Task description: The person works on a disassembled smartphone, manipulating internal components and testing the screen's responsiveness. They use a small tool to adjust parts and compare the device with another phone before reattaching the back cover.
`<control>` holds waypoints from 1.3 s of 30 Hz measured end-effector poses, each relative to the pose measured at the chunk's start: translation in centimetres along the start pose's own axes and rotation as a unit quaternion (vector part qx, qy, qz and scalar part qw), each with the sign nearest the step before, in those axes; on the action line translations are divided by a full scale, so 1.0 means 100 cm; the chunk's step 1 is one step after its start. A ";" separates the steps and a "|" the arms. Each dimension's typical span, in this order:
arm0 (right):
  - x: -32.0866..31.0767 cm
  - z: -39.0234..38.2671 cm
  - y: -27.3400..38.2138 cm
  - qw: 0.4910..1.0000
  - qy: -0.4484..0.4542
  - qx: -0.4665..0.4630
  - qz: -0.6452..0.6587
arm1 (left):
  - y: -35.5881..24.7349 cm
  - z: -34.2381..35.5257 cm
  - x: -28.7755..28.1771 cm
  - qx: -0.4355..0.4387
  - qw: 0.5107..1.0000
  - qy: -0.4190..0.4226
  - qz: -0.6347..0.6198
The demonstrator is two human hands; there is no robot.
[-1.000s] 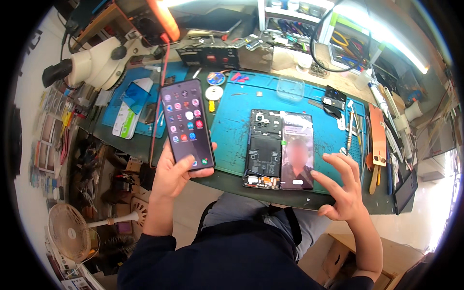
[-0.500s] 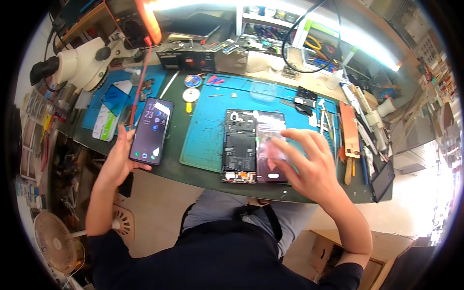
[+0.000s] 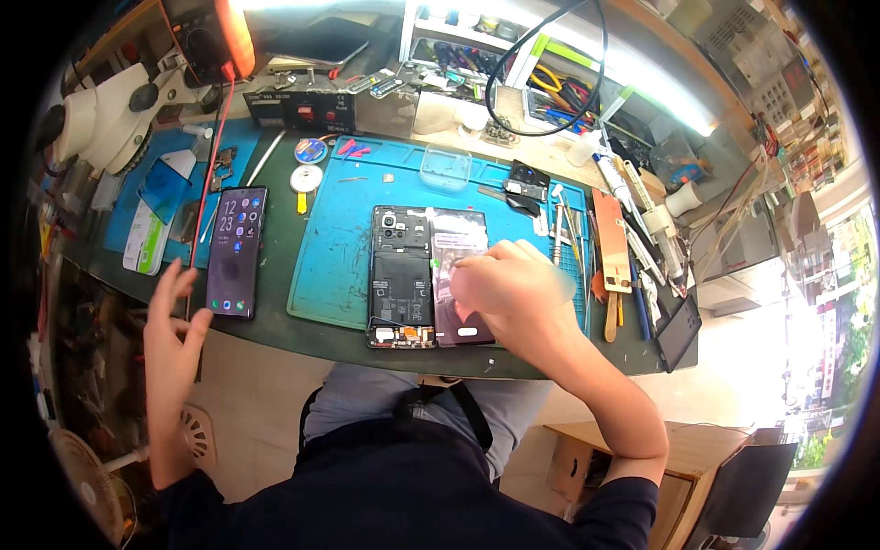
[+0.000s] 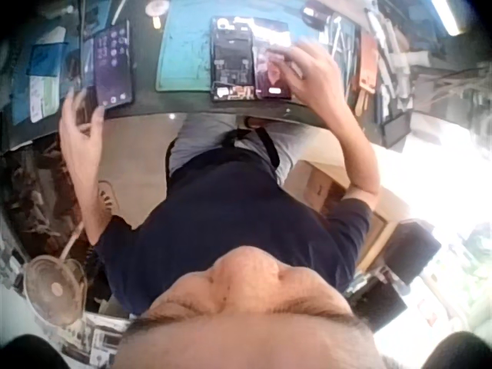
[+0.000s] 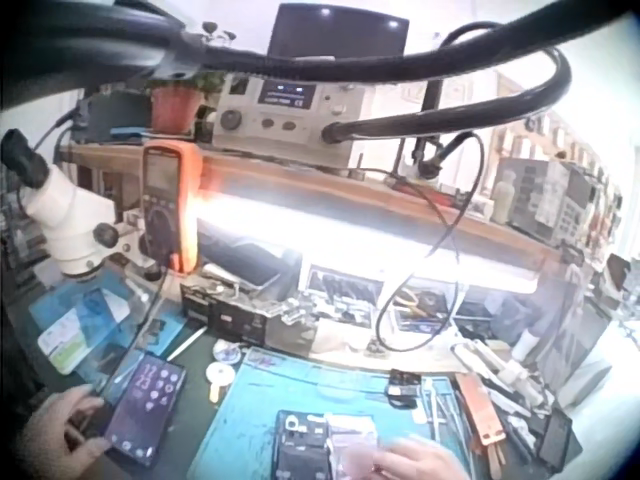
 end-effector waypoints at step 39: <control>0.027 -0.045 -0.049 0.982 -0.184 0.051 0.003 | -0.092 -0.004 0.165 0.120 0.989 -0.042 0.080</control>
Point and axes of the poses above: each hand's wrist, its own z-axis towards the middle knuckle, its own x-axis out of the palm, y = z × x, the point moved 2 cm from there along z, towards the middle knuckle, and after that the axes turned 12 degrees about -x, right-handed, at the moved point
